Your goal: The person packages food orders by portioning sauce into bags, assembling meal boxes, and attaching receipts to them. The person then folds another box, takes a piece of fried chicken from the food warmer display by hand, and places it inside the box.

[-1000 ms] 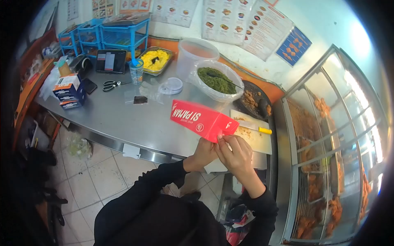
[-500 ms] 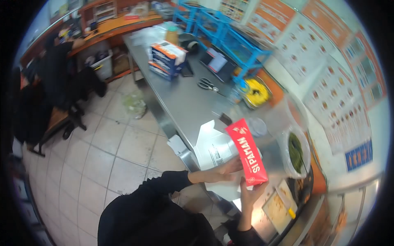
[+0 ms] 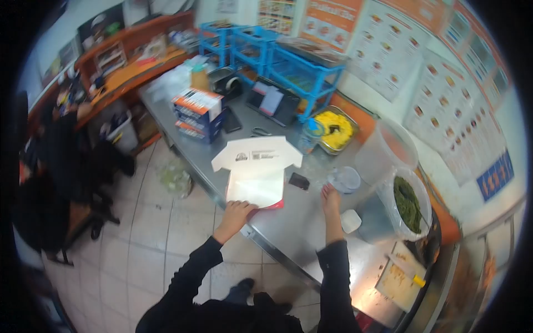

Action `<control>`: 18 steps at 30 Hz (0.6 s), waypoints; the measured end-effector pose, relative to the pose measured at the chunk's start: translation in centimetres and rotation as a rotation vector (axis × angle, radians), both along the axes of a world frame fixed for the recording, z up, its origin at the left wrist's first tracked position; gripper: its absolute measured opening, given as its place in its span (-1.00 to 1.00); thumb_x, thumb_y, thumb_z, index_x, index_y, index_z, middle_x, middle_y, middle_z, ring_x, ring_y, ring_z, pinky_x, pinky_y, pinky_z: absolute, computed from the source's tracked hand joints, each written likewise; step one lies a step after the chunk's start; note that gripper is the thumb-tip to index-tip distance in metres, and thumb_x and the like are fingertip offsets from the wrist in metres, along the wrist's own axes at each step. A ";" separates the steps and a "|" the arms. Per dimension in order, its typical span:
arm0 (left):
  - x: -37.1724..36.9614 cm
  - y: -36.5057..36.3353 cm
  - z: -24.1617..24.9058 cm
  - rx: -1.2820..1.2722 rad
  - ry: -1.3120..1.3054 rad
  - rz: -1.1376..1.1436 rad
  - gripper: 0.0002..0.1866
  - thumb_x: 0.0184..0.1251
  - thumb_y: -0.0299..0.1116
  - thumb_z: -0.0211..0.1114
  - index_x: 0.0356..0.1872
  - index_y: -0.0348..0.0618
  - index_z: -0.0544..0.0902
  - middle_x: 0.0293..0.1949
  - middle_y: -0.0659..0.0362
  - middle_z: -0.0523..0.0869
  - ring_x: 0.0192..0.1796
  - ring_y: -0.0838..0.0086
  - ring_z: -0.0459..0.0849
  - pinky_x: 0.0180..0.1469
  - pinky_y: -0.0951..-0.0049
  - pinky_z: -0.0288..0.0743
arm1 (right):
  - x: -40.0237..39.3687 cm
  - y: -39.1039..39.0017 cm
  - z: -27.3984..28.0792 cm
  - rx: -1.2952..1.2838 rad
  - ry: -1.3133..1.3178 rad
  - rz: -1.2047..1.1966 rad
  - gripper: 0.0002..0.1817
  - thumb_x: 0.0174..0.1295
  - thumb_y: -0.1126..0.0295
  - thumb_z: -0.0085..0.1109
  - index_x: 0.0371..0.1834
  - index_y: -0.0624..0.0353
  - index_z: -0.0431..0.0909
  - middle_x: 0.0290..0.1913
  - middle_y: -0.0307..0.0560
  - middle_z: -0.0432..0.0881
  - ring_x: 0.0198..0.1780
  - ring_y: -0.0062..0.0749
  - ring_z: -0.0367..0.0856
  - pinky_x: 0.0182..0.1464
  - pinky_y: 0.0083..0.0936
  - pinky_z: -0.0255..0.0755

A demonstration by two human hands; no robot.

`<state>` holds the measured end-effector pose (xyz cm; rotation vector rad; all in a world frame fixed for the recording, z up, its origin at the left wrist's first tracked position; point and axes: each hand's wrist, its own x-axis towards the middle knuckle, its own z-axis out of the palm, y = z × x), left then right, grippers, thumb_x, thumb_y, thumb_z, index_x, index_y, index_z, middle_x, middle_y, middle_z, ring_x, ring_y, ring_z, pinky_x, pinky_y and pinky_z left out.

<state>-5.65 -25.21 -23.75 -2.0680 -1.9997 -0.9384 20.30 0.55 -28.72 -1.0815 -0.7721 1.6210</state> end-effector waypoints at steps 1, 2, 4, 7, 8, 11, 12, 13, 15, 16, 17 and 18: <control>-0.1 0.0 0.5 -0.035 0.002 -0.004 -0.74 0.01 -0.47 0.07 -0.25 0.06 0.58 -0.45 0.26 0.53 -0.30 0.40 0.51 -0.16 0.34 0.23 | -0.9 2.4 -0.7 -0.102 -0.007 -0.107 -0.61 0.27 0.31 -0.16 0.12 0.26 0.28 0.15 0.15 0.31 0.08 -0.13 0.39 0.11 -0.34 0.30; -0.3 0.2 0.7 -0.038 0.018 -0.031 -0.73 0.00 -0.49 0.08 -0.25 0.05 0.58 -0.45 0.27 0.53 -0.30 0.40 0.51 -0.15 0.35 0.23 | -1.6 3.9 -1.1 -0.210 -0.009 -0.211 -0.62 0.26 0.31 -0.17 0.10 0.25 0.30 0.14 0.16 0.32 0.03 -0.10 0.42 0.08 -0.35 0.31; -0.5 0.3 0.8 -0.054 0.044 -0.076 -0.72 -0.02 -0.51 0.09 -0.25 0.04 0.59 -0.44 0.27 0.54 -0.30 0.40 0.51 -0.14 0.35 0.23 | -2.3 3.2 0.6 -0.007 -0.498 -0.452 -0.66 0.24 0.36 -0.15 0.05 0.24 0.33 0.05 0.17 0.39 -0.06 -0.09 0.47 0.05 -0.34 0.33; -0.7 0.4 0.8 -0.078 0.024 -0.113 -0.69 -0.04 -0.54 0.09 -0.24 0.02 0.60 -0.41 0.27 0.56 -0.29 0.42 0.51 -0.13 0.36 0.22 | -1.0 3.1 -0.6 0.130 -0.824 -0.667 -0.72 0.19 0.40 -0.15 -0.06 0.25 0.38 -0.15 0.11 0.50 -0.14 -0.14 0.49 -0.03 -0.30 0.35; -0.6 0.5 0.9 -0.087 0.020 -0.129 -0.67 -0.06 -0.57 0.08 -0.23 0.01 0.60 -0.40 0.25 0.57 -0.28 0.41 0.51 -0.13 0.36 0.22 | -0.4 3.7 -1.4 0.160 -0.864 -0.718 -0.73 0.17 0.41 -0.15 -0.10 0.25 0.40 -0.22 0.07 0.54 -0.16 -0.17 0.49 -0.06 -0.28 0.36; 0.1 1.1 0.9 -0.095 0.013 -0.172 -0.64 -0.09 -0.62 0.05 -0.23 -0.03 0.60 -0.38 0.23 0.59 -0.24 0.39 0.53 -0.12 0.37 0.22 | 0.1 6.0 -3.1 -0.158 0.014 -0.329 -0.79 0.19 0.40 -0.17 -0.20 0.26 0.41 -0.33 0.00 0.50 -0.29 -0.23 0.50 -0.14 -0.24 0.42; 0.5 1.4 0.7 -0.086 0.020 -0.186 -0.64 -0.09 -0.63 0.05 -0.23 -0.03 0.60 -0.38 0.23 0.59 -0.24 0.39 0.53 -0.12 0.37 0.22 | 0.0 6.6 -4.1 -0.252 0.294 -0.233 -0.79 0.21 0.35 -0.14 -0.24 0.26 0.41 -0.36 -0.04 0.49 -0.33 -0.27 0.50 -0.17 -0.24 0.44; 0.9 1.7 0.7 -0.079 0.025 -0.199 -0.64 -0.09 -0.63 0.05 -0.24 -0.03 0.60 -0.38 0.22 0.59 -0.24 0.39 0.53 -0.12 0.38 0.22 | -0.1 7.2 -5.3 -0.383 0.546 -0.146 -0.77 0.23 0.29 -0.11 -0.28 0.26 0.40 -0.38 -0.08 0.48 -0.37 -0.31 0.50 -0.21 -0.24 0.47; 1.8 2.4 0.7 -0.115 0.037 -0.248 -0.66 -0.05 -0.61 0.07 -0.20 -0.04 0.59 -0.36 0.20 0.59 -0.24 0.36 0.53 -0.09 0.37 0.23 | 2.4 12.4 -14.8 -0.342 0.803 0.093 -0.68 0.21 0.20 -0.01 -0.16 0.24 0.36 -0.23 0.02 0.44 -0.26 -0.25 0.51 -0.24 -0.35 0.52; 2.4 2.5 0.8 -0.133 0.041 -0.267 -0.66 -0.03 -0.60 0.08 -0.19 -0.04 0.58 -0.36 0.18 0.59 -0.24 0.34 0.53 -0.07 0.37 0.23 | 3.5 14.7 -19.1 -0.328 0.910 0.223 -0.62 0.19 0.16 0.04 -0.10 0.23 0.34 -0.15 0.07 0.42 -0.21 -0.23 0.51 -0.25 -0.41 0.54; 3.1 2.6 1.2 -0.086 -0.004 -0.268 -0.68 0.00 -0.56 0.10 -0.16 -0.05 0.57 -0.34 0.17 0.59 -0.22 0.33 0.53 -0.06 0.35 0.24 | 3.0 10.7 -13.1 -0.319 0.848 0.162 -0.53 0.16 0.05 0.03 -0.05 0.21 0.32 -0.12 0.05 0.42 -0.15 -0.23 0.47 -0.16 -0.32 0.48; 4.0 2.8 1.7 -0.041 -0.054 -0.268 -0.69 0.04 -0.53 0.12 -0.13 -0.05 0.55 -0.33 0.17 0.59 -0.20 0.33 0.53 -0.05 0.32 0.25 | 2.2 6.1 -6.1 -0.311 0.782 0.102 -0.43 0.12 -0.07 0.02 0.00 0.19 0.31 -0.10 0.03 0.42 -0.10 -0.23 0.44 -0.08 -0.24 0.42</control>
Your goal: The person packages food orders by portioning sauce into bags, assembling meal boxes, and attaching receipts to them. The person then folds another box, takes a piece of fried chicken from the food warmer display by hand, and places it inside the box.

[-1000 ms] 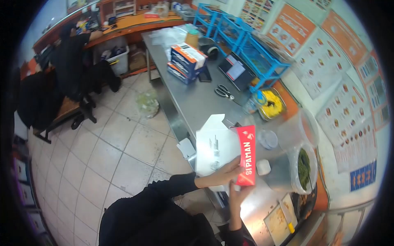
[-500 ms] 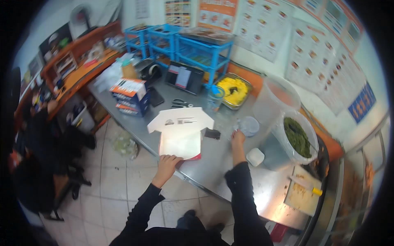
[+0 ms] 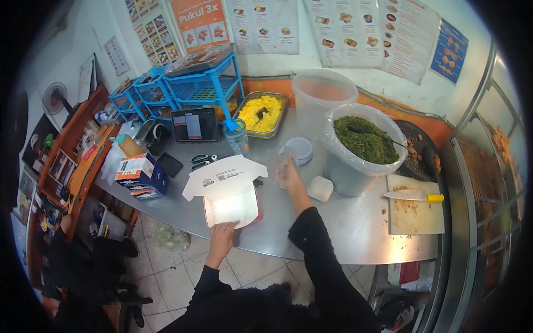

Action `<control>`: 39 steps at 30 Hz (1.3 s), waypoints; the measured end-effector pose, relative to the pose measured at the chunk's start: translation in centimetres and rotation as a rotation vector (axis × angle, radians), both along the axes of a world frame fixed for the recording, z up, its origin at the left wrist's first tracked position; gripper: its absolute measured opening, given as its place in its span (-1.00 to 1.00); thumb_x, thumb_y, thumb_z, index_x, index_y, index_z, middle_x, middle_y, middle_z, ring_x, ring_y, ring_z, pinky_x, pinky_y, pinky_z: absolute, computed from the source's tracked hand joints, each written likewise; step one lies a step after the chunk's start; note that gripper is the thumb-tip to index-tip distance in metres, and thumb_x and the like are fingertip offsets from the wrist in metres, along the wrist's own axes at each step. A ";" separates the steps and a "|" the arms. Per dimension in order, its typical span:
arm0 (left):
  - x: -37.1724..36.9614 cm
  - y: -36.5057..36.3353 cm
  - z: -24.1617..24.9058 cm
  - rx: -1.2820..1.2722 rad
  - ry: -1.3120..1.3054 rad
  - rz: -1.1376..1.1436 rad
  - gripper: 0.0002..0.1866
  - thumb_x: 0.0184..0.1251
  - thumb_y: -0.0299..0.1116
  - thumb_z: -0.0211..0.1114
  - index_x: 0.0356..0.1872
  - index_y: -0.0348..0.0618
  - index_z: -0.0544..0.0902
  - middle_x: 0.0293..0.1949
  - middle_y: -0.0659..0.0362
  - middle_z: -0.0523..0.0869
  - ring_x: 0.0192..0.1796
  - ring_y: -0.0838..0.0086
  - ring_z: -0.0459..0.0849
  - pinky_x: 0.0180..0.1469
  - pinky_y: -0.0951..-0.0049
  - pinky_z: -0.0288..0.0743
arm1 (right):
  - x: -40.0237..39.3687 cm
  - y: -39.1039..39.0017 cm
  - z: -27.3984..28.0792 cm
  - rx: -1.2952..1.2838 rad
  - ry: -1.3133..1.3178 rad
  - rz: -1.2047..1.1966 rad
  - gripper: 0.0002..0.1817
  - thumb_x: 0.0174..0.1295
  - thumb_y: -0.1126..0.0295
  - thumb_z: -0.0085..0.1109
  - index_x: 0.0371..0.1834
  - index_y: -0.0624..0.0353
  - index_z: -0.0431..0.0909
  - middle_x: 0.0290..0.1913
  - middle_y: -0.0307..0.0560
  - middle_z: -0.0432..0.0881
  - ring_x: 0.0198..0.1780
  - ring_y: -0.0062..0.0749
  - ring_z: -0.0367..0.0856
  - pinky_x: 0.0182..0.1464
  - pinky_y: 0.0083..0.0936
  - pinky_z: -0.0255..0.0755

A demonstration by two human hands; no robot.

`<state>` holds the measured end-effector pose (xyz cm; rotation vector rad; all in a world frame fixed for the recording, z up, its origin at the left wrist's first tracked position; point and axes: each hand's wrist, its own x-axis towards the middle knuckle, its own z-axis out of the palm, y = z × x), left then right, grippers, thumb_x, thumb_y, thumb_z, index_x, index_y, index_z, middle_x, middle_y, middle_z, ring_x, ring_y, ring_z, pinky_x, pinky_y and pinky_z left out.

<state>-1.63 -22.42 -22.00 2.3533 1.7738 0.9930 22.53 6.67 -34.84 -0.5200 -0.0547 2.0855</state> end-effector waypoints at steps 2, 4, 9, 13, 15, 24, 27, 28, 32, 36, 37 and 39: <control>2.5 0.3 1.1 0.048 -0.171 -0.048 -0.71 0.09 -0.45 0.16 -0.10 -0.10 0.52 -0.29 0.12 0.58 -0.17 0.28 0.53 -0.04 0.27 0.28 | -0.1 -8.5 11.0 0.090 -0.098 -0.011 -0.27 0.05 -0.23 -0.02 0.13 0.09 0.20 0.03 0.04 0.33 0.04 -0.19 0.33 0.05 -0.10 0.31; 6.7 0.1 2.8 0.015 -0.402 -0.164 -0.69 0.08 -0.38 0.22 -0.10 -0.17 0.50 -0.23 0.08 0.57 -0.15 0.23 0.53 -0.08 0.26 0.34 | 1.5 -14.2 14.3 0.294 -0.138 0.063 -0.11 -0.02 -0.34 -0.06 0.31 -0.07 0.00 0.22 0.09 0.17 0.20 -0.11 0.20 0.12 0.02 0.21; 18.3 -0.5 6.6 0.028 -0.536 -0.355 -0.74 -0.03 -0.42 0.29 -0.27 -0.20 0.50 -0.32 0.11 0.54 -0.21 0.23 0.53 -0.19 0.33 0.41 | 5.8 -24.8 16.2 0.789 -0.266 0.002 -0.09 0.00 -0.41 -0.26 0.38 -0.28 -0.24 0.37 0.03 -0.09 0.36 0.09 -0.12 0.14 0.37 -0.10; 22.9 -2.8 5.8 0.100 -0.383 -0.621 -0.85 -0.06 -0.47 0.19 -0.39 -0.13 0.49 -0.41 0.17 0.48 -0.29 0.31 0.50 -0.26 0.36 0.41 | 10.3 -27.9 18.7 0.520 -0.024 -0.237 -0.13 0.00 -0.41 -0.27 0.37 -0.34 -0.17 0.37 0.02 -0.08 0.35 0.20 -0.16 0.14 0.45 -0.19; 25.0 -4.2 4.7 0.114 -0.220 -0.778 -0.88 -0.08 -0.48 0.15 -0.44 -0.09 0.49 -0.45 0.19 0.45 -0.32 0.35 0.50 -0.28 0.39 0.41 | 12.9 -29.3 19.8 0.477 0.118 -0.310 -0.12 -0.04 -0.46 -0.31 0.35 -0.30 -0.06 0.38 -0.03 -0.10 0.34 0.22 -0.15 0.14 0.44 -0.22; 30.8 3.0 -1.4 -0.037 -0.265 -0.577 -0.60 0.06 -0.22 0.27 -0.07 -0.15 0.50 -0.08 0.06 0.53 0.00 0.17 0.45 0.07 0.21 0.25 | 32.9 -29.2 18.0 0.399 -1.169 -0.941 -0.32 0.22 -0.16 -0.32 0.32 0.02 0.06 0.30 0.03 0.14 0.31 -0.17 0.10 0.27 -0.19 -0.05; 30.8 10.8 -2.1 -0.152 -0.107 0.006 -0.12 -0.16 -0.03 0.38 0.21 -0.20 0.20 0.16 -0.06 0.28 0.20 -0.01 0.20 0.21 0.08 0.05 | 44.0 -25.2 17.5 0.220 -1.666 -1.000 -0.45 0.23 0.07 -0.12 0.22 0.16 0.23 0.25 0.04 0.22 0.24 -0.18 0.22 0.23 -0.34 0.09; 30.9 12.4 -2.3 -0.177 -0.057 0.157 -0.06 -0.21 0.00 0.41 0.23 -0.19 0.18 0.17 -0.07 0.26 0.20 -0.03 0.19 0.21 0.07 0.06 | 48.5 -22.8 15.0 0.194 -1.730 -1.033 -0.49 0.22 0.13 -0.08 0.19 0.16 0.28 0.20 0.06 0.29 0.21 -0.17 0.27 0.21 -0.35 0.13; 30.5 16.9 -4.4 -0.448 0.120 0.231 -0.13 -0.25 -0.05 0.43 0.16 -0.17 0.26 0.11 -0.10 0.29 0.14 -0.05 0.26 0.13 0.08 0.19 | 59.0 -17.0 15.3 0.184 -2.356 -0.863 -0.52 0.16 0.22 0.01 0.14 0.15 0.34 -0.05 0.14 0.51 0.02 -0.06 0.46 0.08 -0.32 0.30; 29.4 16.9 -6.0 -0.400 -0.095 0.310 -0.25 -0.23 -0.12 0.41 0.07 -0.18 0.34 0.02 -0.10 0.37 0.08 0.01 0.35 0.06 0.13 0.29 | 62.4 -12.0 18.1 -0.109 -2.529 -0.301 -0.55 0.14 0.20 0.01 0.12 0.04 0.36 -0.11 0.16 0.54 -0.06 -0.04 0.51 -0.04 -0.26 0.37; 29.4 15.9 -4.2 -0.412 -0.319 0.357 -0.28 -0.19 -0.16 0.39 0.07 -0.21 0.35 -0.03 -0.11 0.42 0.05 0.04 0.39 0.03 0.17 0.33 | 64.3 -10.4 16.8 -0.082 -2.486 -0.202 -0.51 0.11 0.19 0.04 0.15 -0.04 0.32 -0.14 0.14 0.55 -0.08 -0.04 0.52 -0.07 -0.26 0.38; 29.0 13.7 -0.9 -0.255 -0.374 0.424 -0.30 -0.16 -0.18 0.38 0.09 -0.17 0.35 -0.06 -0.12 0.43 0.00 0.05 0.42 0.02 0.20 0.33 | 66.1 -8.1 15.0 0.023 -2.492 -0.260 -0.57 0.03 0.20 0.09 0.00 0.05 0.41 -0.19 0.12 0.57 -0.13 -0.04 0.54 -0.11 -0.25 0.40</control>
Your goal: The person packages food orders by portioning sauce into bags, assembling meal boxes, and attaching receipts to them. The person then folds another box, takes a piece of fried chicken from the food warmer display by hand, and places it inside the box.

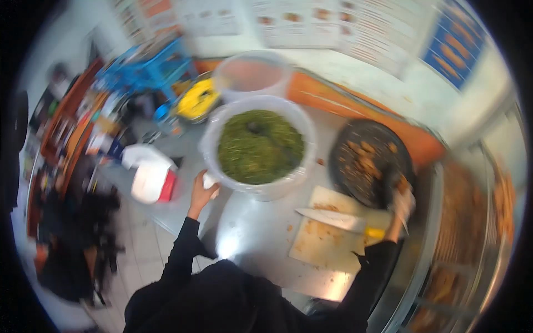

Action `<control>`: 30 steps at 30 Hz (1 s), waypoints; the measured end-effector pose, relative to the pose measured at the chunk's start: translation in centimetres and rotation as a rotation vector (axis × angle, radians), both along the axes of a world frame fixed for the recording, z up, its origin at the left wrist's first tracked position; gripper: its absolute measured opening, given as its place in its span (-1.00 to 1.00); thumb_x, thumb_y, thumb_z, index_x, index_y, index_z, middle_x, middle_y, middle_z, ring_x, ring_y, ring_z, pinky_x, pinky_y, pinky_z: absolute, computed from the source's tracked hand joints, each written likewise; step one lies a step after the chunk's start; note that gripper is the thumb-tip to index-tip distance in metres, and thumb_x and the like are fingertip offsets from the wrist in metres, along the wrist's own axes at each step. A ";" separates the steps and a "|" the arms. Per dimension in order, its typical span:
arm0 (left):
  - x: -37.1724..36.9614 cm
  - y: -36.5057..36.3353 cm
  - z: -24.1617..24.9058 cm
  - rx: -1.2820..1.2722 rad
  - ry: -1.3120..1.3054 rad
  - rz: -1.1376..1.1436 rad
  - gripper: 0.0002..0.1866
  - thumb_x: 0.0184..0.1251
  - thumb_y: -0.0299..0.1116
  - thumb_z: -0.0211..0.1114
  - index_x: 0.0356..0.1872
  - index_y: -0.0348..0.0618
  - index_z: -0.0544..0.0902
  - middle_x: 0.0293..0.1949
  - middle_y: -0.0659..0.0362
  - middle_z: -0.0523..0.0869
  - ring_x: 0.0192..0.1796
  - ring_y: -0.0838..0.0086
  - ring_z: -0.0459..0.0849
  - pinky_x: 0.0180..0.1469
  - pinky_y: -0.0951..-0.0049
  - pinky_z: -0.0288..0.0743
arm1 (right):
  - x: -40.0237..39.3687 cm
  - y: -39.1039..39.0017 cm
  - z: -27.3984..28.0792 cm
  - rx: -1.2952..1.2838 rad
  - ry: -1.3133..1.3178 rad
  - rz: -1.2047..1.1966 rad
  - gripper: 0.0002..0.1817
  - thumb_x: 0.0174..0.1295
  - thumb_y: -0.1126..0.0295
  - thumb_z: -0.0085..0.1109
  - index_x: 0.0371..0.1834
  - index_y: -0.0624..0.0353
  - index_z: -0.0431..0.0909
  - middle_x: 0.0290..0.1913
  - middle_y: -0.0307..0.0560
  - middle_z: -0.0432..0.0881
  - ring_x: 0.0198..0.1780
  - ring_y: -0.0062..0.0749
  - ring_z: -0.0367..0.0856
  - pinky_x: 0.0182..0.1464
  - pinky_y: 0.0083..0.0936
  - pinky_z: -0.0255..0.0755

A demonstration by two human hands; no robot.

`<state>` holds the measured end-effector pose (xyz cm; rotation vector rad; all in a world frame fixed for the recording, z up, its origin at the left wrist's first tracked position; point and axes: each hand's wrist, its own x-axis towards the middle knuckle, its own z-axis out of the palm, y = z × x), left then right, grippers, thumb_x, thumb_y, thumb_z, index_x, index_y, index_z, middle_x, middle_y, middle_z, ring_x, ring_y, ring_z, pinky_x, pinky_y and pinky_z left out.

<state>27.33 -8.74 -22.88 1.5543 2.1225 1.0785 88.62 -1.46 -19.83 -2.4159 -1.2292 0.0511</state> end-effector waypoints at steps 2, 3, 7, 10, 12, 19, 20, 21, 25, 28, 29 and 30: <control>-2.3 -2.2 2.5 0.088 0.085 0.098 -0.30 -0.16 -0.17 0.39 0.10 -0.12 0.35 -0.06 -0.12 0.43 -0.01 0.06 0.42 0.01 0.20 0.33 | 2.9 2.1 -2.7 0.046 0.136 0.093 -0.55 0.04 0.18 0.06 0.05 0.01 0.39 -0.17 0.11 0.57 -0.09 -0.08 0.54 -0.09 -0.27 0.39; -4.0 -3.3 3.8 0.093 0.109 0.161 -0.29 -0.16 -0.15 0.39 0.10 -0.09 0.35 -0.06 -0.11 0.42 -0.01 0.06 0.42 0.01 0.20 0.33 | 6.9 3.7 -6.6 0.134 0.144 0.131 -0.52 0.04 0.18 0.07 0.08 0.02 0.39 -0.11 0.11 0.55 -0.06 -0.06 0.52 -0.05 -0.29 0.38; -13.3 -5.6 5.5 0.131 0.288 0.386 -0.26 -0.18 -0.11 0.40 0.12 -0.06 0.34 -0.02 -0.10 0.39 0.00 0.03 0.39 0.02 0.15 0.32 | 5.1 3.0 -3.2 0.300 0.897 0.032 -0.51 0.18 0.12 -0.04 0.04 0.28 0.43 0.01 -0.05 0.51 -0.01 -0.30 0.45 0.02 -0.52 0.29; -19.3 -6.4 5.4 0.041 0.384 0.472 -0.25 -0.21 -0.09 0.39 0.12 0.03 0.33 0.03 -0.07 0.36 0.05 0.02 0.37 0.04 0.09 0.30 | 2.4 -2.1 0.5 0.464 0.972 -0.078 -0.49 0.22 0.11 -0.20 0.12 0.21 0.39 0.09 -0.01 0.44 0.10 -0.23 0.38 0.09 -0.41 0.23; -23.1 -6.1 3.7 -0.048 0.379 0.391 -0.24 -0.23 -0.06 0.39 0.13 0.07 0.32 0.03 -0.03 0.36 0.07 0.01 0.36 0.04 0.05 0.29 | 0.0 -6.2 2.4 0.626 0.979 -0.008 -0.55 0.19 0.22 -0.06 0.11 0.21 0.35 0.01 -0.14 0.47 -0.05 -0.32 0.44 -0.07 -0.50 0.32; -28.4 -5.1 -3.2 -0.432 0.545 0.141 -0.13 -0.18 0.12 0.32 0.23 0.08 0.20 0.04 -0.06 0.36 0.13 0.01 0.30 0.14 0.07 0.17 | -24.3 -18.5 7.1 0.544 1.370 0.206 -0.57 0.17 0.25 -0.03 0.09 0.20 0.32 -0.07 -0.12 0.48 -0.25 -0.49 0.43 -0.24 -0.64 0.35; -28.4 -5.0 -3.5 -0.397 0.513 0.142 -0.17 -0.13 0.10 0.29 0.23 0.07 0.21 0.06 -0.07 0.35 0.15 0.00 0.27 0.15 0.08 0.15 | -26.7 -19.0 4.3 0.423 1.384 0.245 -0.58 0.17 0.26 -0.03 0.07 0.21 0.33 -0.09 -0.13 0.48 -0.27 -0.50 0.43 -0.24 -0.64 0.35; -28.6 -4.9 -3.8 -0.363 0.481 0.140 -0.20 -0.08 0.09 0.27 0.23 0.06 0.22 0.08 -0.08 0.33 0.16 -0.01 0.24 0.17 0.08 0.13 | -29.4 -19.4 0.8 0.304 1.398 0.279 -0.59 0.17 0.26 -0.02 0.05 0.22 0.33 -0.11 -0.13 0.49 -0.29 -0.50 0.43 -0.25 -0.64 0.35; -31.4 -5.8 -3.2 0.015 0.265 -0.097 -0.41 0.13 -0.05 0.15 0.20 0.01 0.29 0.13 -0.09 0.28 0.20 -0.02 0.19 0.21 0.09 0.05 | -57.0 -18.7 4.4 0.010 1.851 0.173 -0.70 0.13 0.28 0.00 -0.20 0.29 0.37 -0.38 -0.05 0.51 -0.43 -0.45 0.45 -0.36 -0.57 0.39; -33.3 -6.6 1.2 0.012 0.512 -0.014 -0.55 0.14 -0.17 0.15 0.10 0.06 0.42 0.10 -0.06 0.31 0.15 0.02 0.25 0.17 0.08 0.13 | -69.1 -14.9 1.6 -0.651 2.490 0.246 -0.71 0.10 0.33 0.02 -0.18 0.27 0.35 -0.35 -0.08 0.47 -0.43 -0.47 0.42 -0.34 -0.64 0.37; -34.1 -7.1 1.2 -0.049 0.623 0.029 -0.56 0.14 -0.17 0.16 0.09 0.07 0.43 0.09 -0.06 0.31 0.13 0.02 0.29 0.17 0.09 0.15 | -72.6 -14.3 2.6 -0.691 2.491 0.240 -0.72 0.11 0.32 -0.02 -0.18 0.27 0.34 -0.37 -0.08 0.46 -0.45 -0.48 0.40 -0.33 -0.60 0.37; -34.8 -7.3 0.5 -0.107 0.492 -0.027 -0.57 0.14 -0.18 0.16 0.07 0.07 0.44 0.08 -0.06 0.33 0.08 0.03 0.34 0.14 0.10 0.20 | -75.0 -13.9 0.8 -0.656 2.571 0.288 -0.72 0.13 0.32 -0.05 -0.16 0.27 0.34 -0.35 -0.08 0.47 -0.44 -0.48 0.41 -0.30 -0.54 0.37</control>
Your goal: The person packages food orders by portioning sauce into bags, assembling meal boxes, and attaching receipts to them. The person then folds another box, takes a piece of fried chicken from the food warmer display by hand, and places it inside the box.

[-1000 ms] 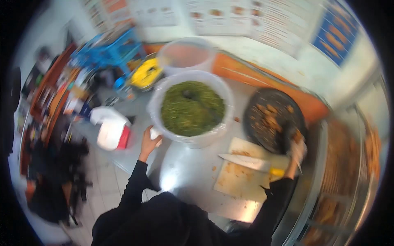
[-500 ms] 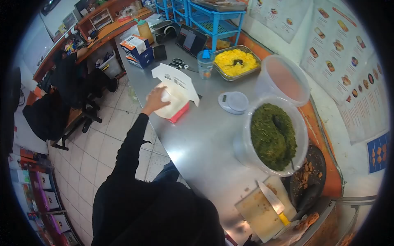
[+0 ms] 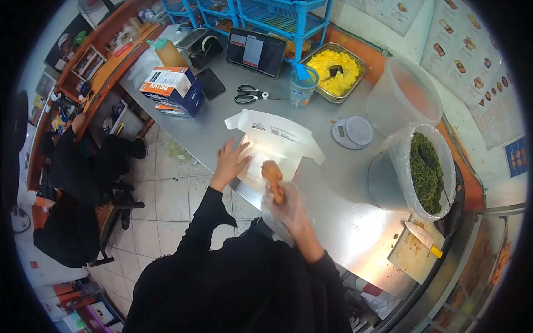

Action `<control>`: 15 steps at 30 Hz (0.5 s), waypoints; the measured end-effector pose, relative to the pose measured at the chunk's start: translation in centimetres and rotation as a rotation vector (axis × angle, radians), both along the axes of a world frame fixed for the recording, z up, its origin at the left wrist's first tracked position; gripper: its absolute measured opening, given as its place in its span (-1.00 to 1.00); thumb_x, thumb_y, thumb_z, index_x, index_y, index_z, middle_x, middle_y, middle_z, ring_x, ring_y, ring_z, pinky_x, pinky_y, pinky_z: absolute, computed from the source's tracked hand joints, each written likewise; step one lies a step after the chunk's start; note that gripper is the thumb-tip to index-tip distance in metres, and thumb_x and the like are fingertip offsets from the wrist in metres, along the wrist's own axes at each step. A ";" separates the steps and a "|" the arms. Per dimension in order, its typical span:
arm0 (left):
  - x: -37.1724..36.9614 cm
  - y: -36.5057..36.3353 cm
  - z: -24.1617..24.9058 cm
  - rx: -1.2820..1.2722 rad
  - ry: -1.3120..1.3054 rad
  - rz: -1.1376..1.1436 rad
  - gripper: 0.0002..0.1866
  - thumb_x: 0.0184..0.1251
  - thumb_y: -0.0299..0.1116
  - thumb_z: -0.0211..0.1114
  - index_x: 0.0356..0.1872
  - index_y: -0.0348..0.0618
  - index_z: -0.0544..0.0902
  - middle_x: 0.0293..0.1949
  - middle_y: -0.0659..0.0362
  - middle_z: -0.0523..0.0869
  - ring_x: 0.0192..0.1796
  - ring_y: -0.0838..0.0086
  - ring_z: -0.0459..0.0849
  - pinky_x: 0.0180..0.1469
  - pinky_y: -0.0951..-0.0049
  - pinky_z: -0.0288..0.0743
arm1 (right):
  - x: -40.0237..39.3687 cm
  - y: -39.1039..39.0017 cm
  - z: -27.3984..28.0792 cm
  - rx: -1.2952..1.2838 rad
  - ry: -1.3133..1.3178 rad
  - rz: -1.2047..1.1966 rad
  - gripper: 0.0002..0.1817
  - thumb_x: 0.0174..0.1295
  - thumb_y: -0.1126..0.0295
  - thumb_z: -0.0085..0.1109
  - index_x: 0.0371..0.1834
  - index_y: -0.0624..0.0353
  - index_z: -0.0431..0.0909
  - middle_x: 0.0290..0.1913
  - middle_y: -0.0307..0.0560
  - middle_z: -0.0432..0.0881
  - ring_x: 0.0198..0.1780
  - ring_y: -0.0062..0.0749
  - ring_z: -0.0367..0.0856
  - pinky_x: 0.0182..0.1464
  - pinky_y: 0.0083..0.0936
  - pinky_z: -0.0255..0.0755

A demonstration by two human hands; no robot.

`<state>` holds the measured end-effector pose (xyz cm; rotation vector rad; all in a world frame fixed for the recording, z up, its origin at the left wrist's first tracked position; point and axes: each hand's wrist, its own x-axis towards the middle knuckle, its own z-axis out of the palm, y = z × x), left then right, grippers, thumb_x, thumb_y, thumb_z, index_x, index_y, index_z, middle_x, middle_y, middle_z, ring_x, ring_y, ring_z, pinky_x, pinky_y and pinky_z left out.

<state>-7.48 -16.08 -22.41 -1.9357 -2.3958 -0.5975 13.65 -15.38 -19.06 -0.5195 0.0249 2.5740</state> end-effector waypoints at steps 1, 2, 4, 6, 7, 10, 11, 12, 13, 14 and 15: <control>-0.8 -0.1 -1.1 -0.069 -0.130 -0.032 -0.58 0.13 -0.19 0.16 0.06 0.07 0.45 0.06 -0.06 0.35 0.04 0.04 0.39 0.11 0.10 0.25 | -1.7 0.4 -1.0 -0.019 -0.064 -0.087 -0.71 0.13 0.32 -0.05 -0.15 0.27 0.34 -0.35 -0.08 0.47 -0.43 -0.47 0.42 -0.29 -0.53 0.38; -1.4 -0.1 -1.7 -0.135 -0.256 -0.066 -0.59 0.13 -0.20 0.17 0.05 0.06 0.46 0.04 -0.06 0.37 0.00 0.04 0.44 0.07 0.11 0.30 | -3.2 0.8 -1.8 -0.035 -0.124 -0.176 -0.71 0.14 0.31 -0.06 -0.14 0.27 0.34 -0.34 -0.08 0.47 -0.42 -0.46 0.43 -0.29 -0.52 0.38; -0.9 -0.2 -1.8 -0.077 -0.358 -0.054 -0.61 0.13 -0.21 0.17 0.02 0.03 0.47 -0.01 -0.06 0.42 -0.08 0.06 0.50 -0.03 0.16 0.38 | -4.6 1.9 -5.2 -0.162 -0.089 -0.361 -0.69 0.18 0.26 -0.07 -0.12 0.25 0.35 -0.29 -0.05 0.49 -0.32 -0.35 0.46 -0.23 -0.45 0.39; -0.6 -0.4 -2.3 0.019 -0.353 -0.054 -0.62 0.12 -0.21 0.18 -0.01 -0.02 0.47 -0.12 -0.05 0.50 -0.16 0.10 0.55 -0.16 0.25 0.47 | -5.3 1.5 -4.4 -0.181 -0.190 -0.462 -0.56 0.21 0.16 -0.14 0.00 0.31 0.27 -0.17 0.10 0.45 -0.17 -0.23 0.45 -0.09 -0.40 0.39; -0.6 -0.3 -2.6 0.024 -0.347 -0.036 -0.62 0.13 -0.21 0.17 -0.01 -0.02 0.47 -0.13 -0.05 0.51 -0.15 0.10 0.54 -0.15 0.24 0.47 | -5.2 1.1 -4.0 -0.192 -0.241 -0.520 -0.49 0.22 0.11 -0.17 0.06 0.34 0.23 -0.10 0.17 0.43 -0.09 -0.17 0.45 -0.02 -0.37 0.39; -0.3 0.1 -2.6 0.004 -0.336 -0.017 -0.63 0.14 -0.24 0.16 0.00 -0.05 0.46 -0.12 -0.05 0.52 -0.12 0.08 0.53 -0.12 0.22 0.45 | -2.6 -1.4 1.0 -0.212 -0.325 -0.206 -0.62 0.21 0.14 -0.11 -0.09 0.23 0.34 -0.18 0.04 0.48 -0.20 -0.21 0.47 -0.08 -0.32 0.39; -0.7 0.0 -3.9 0.044 -0.288 -0.051 -0.63 0.15 -0.25 0.15 0.00 -0.09 0.46 -0.10 -0.05 0.51 -0.09 0.08 0.52 -0.08 0.22 0.43 | -1.6 -2.2 2.6 -0.201 -0.310 -0.174 -0.61 0.21 0.13 -0.11 -0.08 0.22 0.34 -0.15 0.04 0.47 -0.15 -0.19 0.46 -0.02 -0.30 0.35; -1.2 0.1 -5.3 0.093 -0.249 -0.105 -0.62 0.15 -0.25 0.14 0.00 -0.13 0.46 -0.08 -0.06 0.51 -0.07 0.08 0.51 -0.05 0.21 0.40 | -0.7 -3.0 3.7 -0.183 -0.300 -0.165 -0.60 0.21 0.11 -0.11 -0.06 0.22 0.33 -0.13 0.05 0.46 -0.10 -0.18 0.44 0.04 -0.29 0.32; -1.6 -0.1 -5.6 0.061 -0.219 -0.126 -0.62 0.18 -0.28 0.12 0.01 -0.20 0.44 -0.05 -0.07 0.50 0.00 0.08 0.45 0.07 0.19 0.30 | 0.1 -4.7 3.5 0.057 -0.018 -0.334 -0.60 0.22 0.12 -0.11 -0.05 0.21 0.33 -0.10 0.04 0.45 -0.05 -0.17 0.41 0.09 -0.29 0.28; -2.0 -0.3 -5.6 0.074 -0.133 -0.162 -0.61 0.20 -0.29 0.10 0.04 -0.22 0.42 -0.04 -0.08 0.49 0.07 0.07 0.38 0.15 0.16 0.21 | 1.9 -4.9 4.4 -0.020 -0.040 -0.341 -0.61 0.22 0.13 -0.11 -0.06 0.20 0.33 -0.08 0.03 0.43 0.00 -0.18 0.38 0.12 -0.30 0.25; -2.6 -0.6 -6.9 0.279 -0.033 -0.198 -0.60 0.20 -0.28 0.10 0.05 -0.21 0.41 -0.02 -0.09 0.47 0.09 0.05 0.35 0.17 0.11 0.16 | 3.8 -5.0 5.3 -0.097 -0.063 -0.351 -0.63 0.22 0.14 -0.11 -0.06 0.19 0.33 -0.06 0.03 0.42 0.04 -0.18 0.34 0.14 -0.31 0.22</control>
